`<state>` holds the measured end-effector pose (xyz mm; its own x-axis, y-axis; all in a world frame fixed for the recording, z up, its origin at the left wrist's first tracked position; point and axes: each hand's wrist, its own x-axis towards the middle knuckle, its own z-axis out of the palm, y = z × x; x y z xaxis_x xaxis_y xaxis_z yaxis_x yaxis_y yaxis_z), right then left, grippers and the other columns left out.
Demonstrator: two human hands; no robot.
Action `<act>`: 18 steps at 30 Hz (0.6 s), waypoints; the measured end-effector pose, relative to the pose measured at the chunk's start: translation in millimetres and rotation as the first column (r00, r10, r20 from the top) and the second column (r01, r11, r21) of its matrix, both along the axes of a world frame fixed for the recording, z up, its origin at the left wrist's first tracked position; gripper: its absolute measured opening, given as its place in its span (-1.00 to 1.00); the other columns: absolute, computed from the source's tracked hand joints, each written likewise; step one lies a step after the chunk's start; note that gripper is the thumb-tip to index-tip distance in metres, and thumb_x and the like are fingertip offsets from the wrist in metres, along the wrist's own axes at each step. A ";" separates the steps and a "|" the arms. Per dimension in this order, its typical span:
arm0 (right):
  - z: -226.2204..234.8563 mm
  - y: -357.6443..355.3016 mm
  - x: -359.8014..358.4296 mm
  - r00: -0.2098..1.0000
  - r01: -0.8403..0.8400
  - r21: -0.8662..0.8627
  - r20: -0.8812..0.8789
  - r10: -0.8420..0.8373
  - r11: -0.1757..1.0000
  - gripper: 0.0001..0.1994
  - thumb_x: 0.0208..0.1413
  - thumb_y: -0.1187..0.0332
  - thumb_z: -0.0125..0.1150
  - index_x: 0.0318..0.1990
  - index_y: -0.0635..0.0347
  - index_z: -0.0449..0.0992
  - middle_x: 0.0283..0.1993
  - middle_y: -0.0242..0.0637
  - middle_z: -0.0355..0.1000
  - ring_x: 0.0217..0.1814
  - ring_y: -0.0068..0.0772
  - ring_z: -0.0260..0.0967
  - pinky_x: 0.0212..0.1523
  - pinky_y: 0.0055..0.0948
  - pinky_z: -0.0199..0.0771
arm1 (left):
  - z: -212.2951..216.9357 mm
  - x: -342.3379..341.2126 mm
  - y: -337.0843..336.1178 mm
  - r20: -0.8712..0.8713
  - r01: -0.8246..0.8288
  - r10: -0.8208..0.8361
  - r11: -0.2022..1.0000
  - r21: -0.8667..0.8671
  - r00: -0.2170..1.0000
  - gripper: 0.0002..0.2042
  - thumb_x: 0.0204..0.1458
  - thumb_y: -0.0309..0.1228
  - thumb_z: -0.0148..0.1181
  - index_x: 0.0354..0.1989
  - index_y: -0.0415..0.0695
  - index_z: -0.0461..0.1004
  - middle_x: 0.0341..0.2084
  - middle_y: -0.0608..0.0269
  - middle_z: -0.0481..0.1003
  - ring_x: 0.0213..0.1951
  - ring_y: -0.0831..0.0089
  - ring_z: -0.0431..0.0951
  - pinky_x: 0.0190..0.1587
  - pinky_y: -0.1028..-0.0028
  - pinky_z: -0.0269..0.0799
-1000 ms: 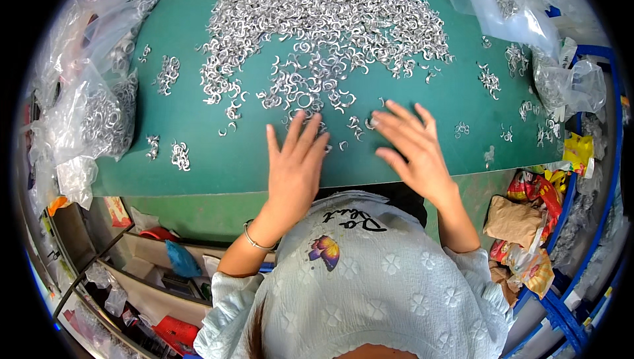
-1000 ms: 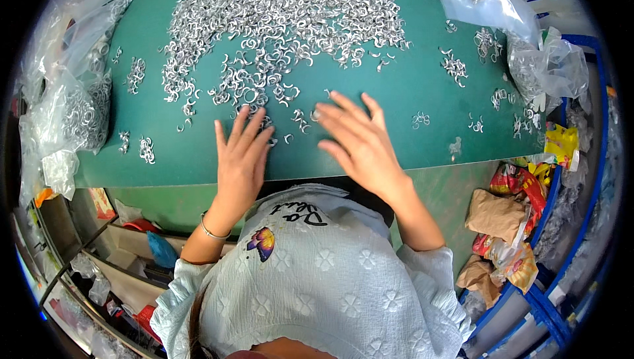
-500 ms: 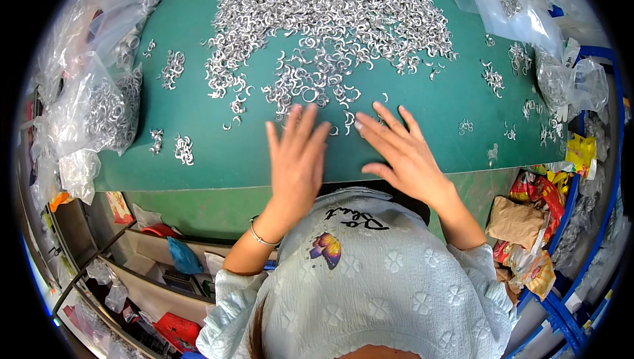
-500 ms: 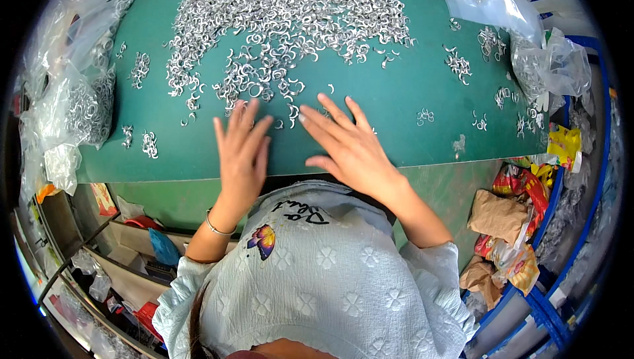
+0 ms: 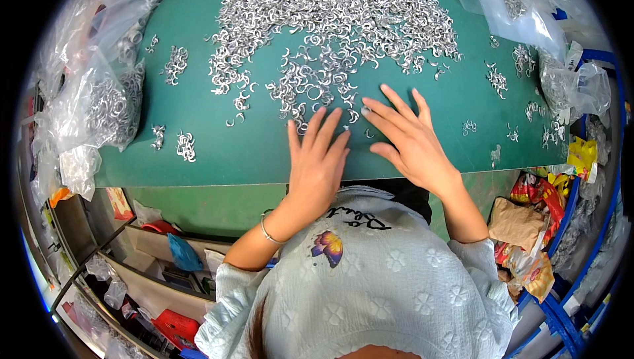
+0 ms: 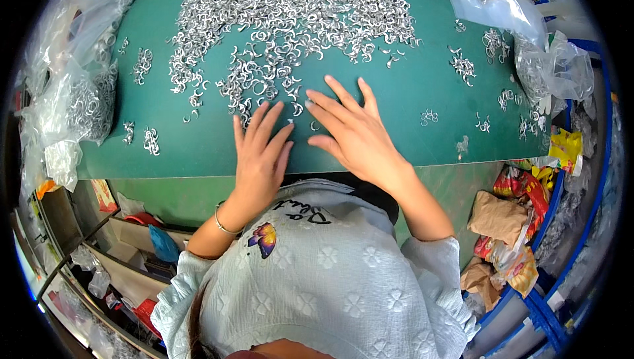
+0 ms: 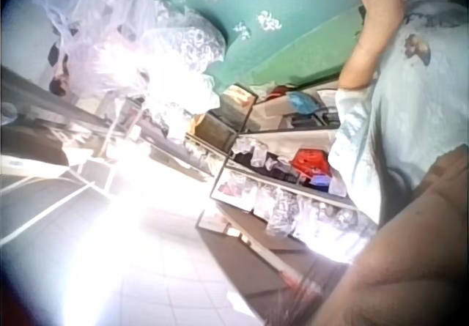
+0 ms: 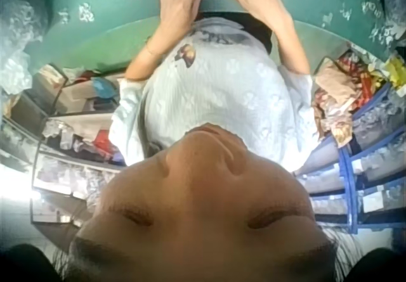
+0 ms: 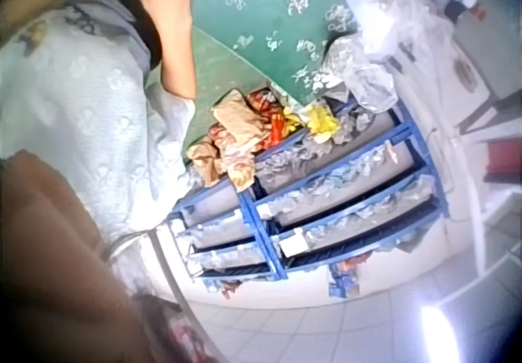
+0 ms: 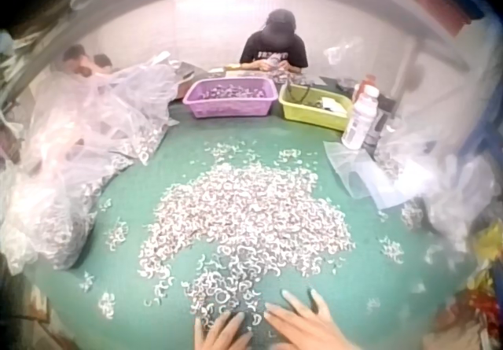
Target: The person sorts through a large pile of small silver crescent-shaped metal components on a green workbench by hand, moving them into clusters and picking up individual pieces. They reach for bags of parts and containers located around the workspace.
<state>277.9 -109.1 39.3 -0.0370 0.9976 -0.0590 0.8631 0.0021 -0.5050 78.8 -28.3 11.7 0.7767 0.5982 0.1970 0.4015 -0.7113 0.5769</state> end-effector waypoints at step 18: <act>-2.6 -14.5 -10.9 0.989 0.147 0.119 0.007 -0.149 0.982 -0.49 0.01 0.27 0.31 0.14 0.20 0.43 0.38 -0.30 0.19 0.52 -0.12 -0.08 0.36 0.29 -0.24 | 2.0 6.6 19.1 -0.023 -0.094 0.096 0.992 0.081 0.995 -0.68 -0.07 -0.63 0.18 -0.12 -0.06 0.58 -0.04 0.25 0.42 -0.03 0.22 0.37 0.01 0.28 0.15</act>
<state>267.0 -123.6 36.7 0.1119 0.9919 0.0601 0.8664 -0.0678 -0.4947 85.3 -9.2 13.7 0.7229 0.6526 0.2269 0.4839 -0.7126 0.5080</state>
